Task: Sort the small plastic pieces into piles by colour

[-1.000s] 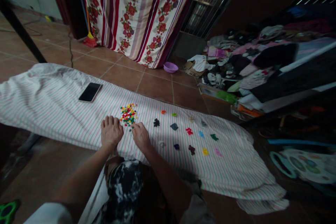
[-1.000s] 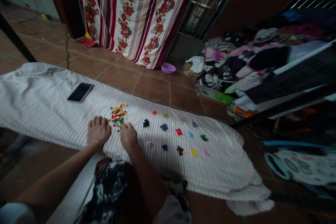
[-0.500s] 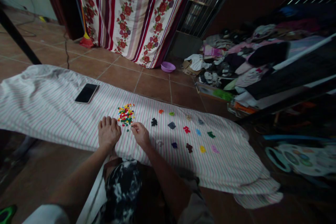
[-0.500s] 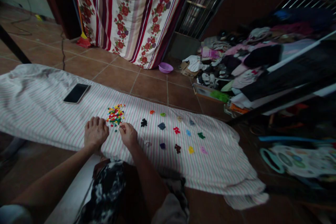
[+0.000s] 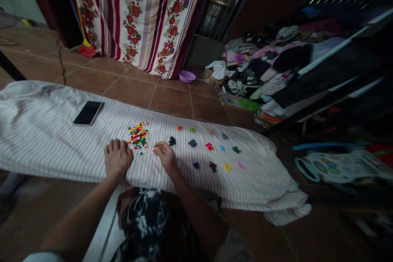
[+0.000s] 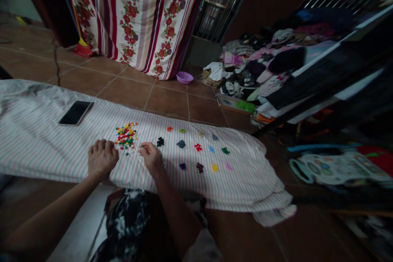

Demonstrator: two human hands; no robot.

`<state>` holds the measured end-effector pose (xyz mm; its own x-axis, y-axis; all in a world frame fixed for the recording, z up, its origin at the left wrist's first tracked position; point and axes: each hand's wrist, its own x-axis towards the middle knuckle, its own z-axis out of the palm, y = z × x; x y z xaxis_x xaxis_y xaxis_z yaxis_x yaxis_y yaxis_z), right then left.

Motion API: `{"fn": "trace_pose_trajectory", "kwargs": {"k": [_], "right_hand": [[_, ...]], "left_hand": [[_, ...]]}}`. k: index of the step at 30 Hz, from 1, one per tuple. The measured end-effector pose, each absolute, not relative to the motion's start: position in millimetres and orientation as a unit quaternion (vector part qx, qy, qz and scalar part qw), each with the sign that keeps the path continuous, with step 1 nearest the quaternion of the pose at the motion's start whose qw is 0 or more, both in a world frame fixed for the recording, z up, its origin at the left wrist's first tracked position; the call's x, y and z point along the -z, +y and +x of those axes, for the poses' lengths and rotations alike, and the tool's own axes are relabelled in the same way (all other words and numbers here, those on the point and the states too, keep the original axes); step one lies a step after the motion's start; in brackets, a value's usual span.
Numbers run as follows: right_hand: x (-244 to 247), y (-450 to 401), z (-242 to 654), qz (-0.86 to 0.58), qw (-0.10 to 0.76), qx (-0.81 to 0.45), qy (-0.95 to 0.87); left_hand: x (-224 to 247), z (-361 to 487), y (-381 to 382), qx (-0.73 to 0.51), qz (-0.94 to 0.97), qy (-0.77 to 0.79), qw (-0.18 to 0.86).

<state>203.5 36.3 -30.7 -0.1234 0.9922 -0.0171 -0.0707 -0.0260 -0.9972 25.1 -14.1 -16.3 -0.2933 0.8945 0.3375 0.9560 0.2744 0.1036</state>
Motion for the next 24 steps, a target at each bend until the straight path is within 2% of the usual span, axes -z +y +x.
{"fn": "trace_pose_trajectory", "kwargs": {"k": [7,16,20,24], "right_hand": [[12,41,258,-0.513,0.516,-0.482,-0.488],[5,55,390,-0.577,0.619,-0.358,-0.395],[13,59,457,-0.66,0.591,-0.254,-0.389],[15,64,517,-0.758,0.505,-0.132,-0.392]], "left_hand": [[10,29,-17,0.141,-0.59,-0.787,0.116],[5,31,-18,0.149,-0.594,-0.784,0.099],[9,29,-18,0.147,-0.595,-0.782,0.112],[9,29,-17,0.144,-0.596,-0.783,0.107]]}}
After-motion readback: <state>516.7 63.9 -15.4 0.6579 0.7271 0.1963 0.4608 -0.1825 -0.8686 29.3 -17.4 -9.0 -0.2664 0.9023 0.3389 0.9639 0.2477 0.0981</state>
